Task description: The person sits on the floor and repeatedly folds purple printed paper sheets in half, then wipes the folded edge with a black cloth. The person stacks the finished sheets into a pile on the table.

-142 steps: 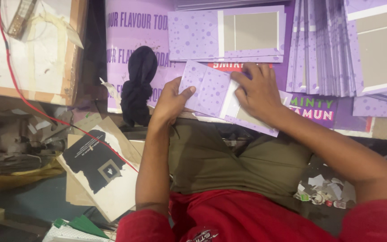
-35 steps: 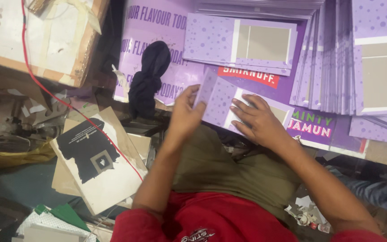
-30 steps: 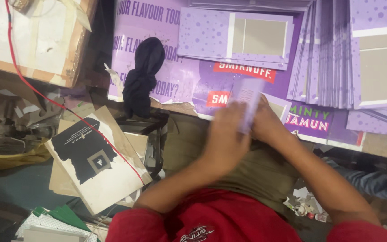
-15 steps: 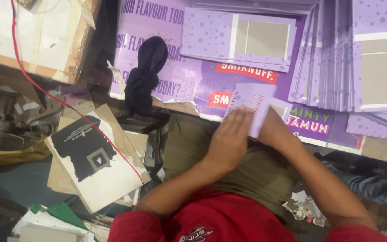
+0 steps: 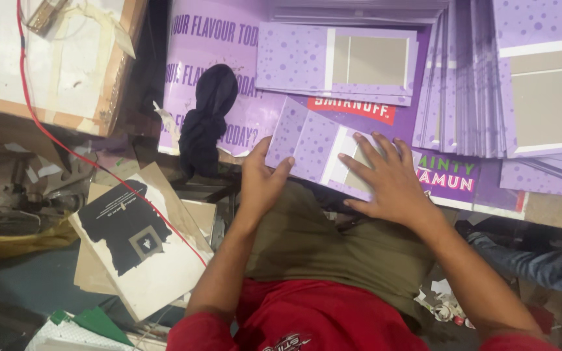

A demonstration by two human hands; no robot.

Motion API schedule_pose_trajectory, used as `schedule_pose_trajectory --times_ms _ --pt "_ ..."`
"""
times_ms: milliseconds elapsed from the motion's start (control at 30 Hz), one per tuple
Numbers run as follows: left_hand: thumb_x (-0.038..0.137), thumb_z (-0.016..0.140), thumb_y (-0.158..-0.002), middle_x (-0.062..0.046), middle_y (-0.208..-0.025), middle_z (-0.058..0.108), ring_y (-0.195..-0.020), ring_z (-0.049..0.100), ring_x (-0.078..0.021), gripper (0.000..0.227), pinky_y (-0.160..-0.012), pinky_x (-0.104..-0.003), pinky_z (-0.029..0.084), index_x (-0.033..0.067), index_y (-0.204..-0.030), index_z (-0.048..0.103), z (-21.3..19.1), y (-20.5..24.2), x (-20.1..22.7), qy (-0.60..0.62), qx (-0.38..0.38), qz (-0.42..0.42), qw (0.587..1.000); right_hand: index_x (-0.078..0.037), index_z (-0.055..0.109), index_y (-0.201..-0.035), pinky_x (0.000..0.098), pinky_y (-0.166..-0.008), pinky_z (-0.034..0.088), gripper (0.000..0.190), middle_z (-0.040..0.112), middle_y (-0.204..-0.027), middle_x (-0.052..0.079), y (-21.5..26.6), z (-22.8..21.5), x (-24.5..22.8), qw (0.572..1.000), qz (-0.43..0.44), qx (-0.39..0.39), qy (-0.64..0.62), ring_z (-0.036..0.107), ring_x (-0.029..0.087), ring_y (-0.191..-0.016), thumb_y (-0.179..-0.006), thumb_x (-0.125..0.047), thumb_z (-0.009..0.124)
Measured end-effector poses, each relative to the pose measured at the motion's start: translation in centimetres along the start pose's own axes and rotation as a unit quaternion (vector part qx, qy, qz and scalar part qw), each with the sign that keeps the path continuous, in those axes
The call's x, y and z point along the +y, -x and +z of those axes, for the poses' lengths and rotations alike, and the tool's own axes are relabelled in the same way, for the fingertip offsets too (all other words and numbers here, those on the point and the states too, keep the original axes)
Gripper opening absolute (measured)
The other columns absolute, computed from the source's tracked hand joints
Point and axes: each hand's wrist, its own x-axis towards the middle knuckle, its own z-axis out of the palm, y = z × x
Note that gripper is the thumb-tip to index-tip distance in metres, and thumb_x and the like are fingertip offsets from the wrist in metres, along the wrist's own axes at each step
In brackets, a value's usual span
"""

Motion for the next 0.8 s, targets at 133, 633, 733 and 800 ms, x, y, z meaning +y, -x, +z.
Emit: schedule_pose_trajectory --times_ms 133,633,733,800 --pt "-0.004 0.071 -0.088 -0.011 -0.110 0.072 -0.095 0.072 -0.0138 0.042 -0.080 -0.028 0.061 -0.0080 -0.128 0.059 -0.5 0.1 1.7 0.119 0.033 -0.050 0.991 -0.017 0.045 -0.151 0.0674 -0.118 0.020 0.105 0.032 -0.163 0.022 0.5 -1.3 1.0 0.997 0.054 0.042 -0.030 0.032 0.044 -0.146 -0.060 -0.059 0.076" --pt "0.026 0.066 -0.100 -0.026 -0.147 0.049 -0.131 0.042 -0.0440 0.057 -0.109 -0.056 0.033 0.0016 -0.149 0.050 1.2 -12.4 -1.4 -0.486 0.141 0.103 0.856 -0.011 0.054 -0.150 0.0653 -0.118 0.010 0.087 0.037 -0.162 0.020 -10.7 -1.8 10.0 0.994 0.049 0.076 -0.054 0.026 0.042 -0.150 -0.082 -0.059 0.075" --pt "0.027 0.061 -0.103 -0.021 -0.154 0.049 -0.132 0.045 -0.0424 0.053 -0.107 -0.055 0.036 0.0016 -0.148 0.050 1.0 -11.7 -2.4 -0.489 0.125 0.124 0.854 -0.016 0.060 -0.146 0.0626 -0.125 0.016 0.069 0.046 -0.162 0.016 -7.9 -2.0 9.1 0.989 0.115 0.096 -0.018 0.035 0.039 -0.152 -0.088 -0.050 0.076" --pt "0.030 0.062 -0.102 -0.022 -0.153 0.048 -0.135 0.042 -0.0455 0.059 -0.105 -0.055 0.035 -0.0025 -0.149 0.046 1.1 -11.7 -2.4 -0.509 0.129 0.134 0.841 -0.020 0.065 -0.142 0.0596 -0.132 0.022 0.053 0.054 -0.161 0.013 -5.4 -3.5 8.9 0.970 0.176 0.161 0.040 0.043 0.036 -0.154 -0.096 -0.041 0.077"
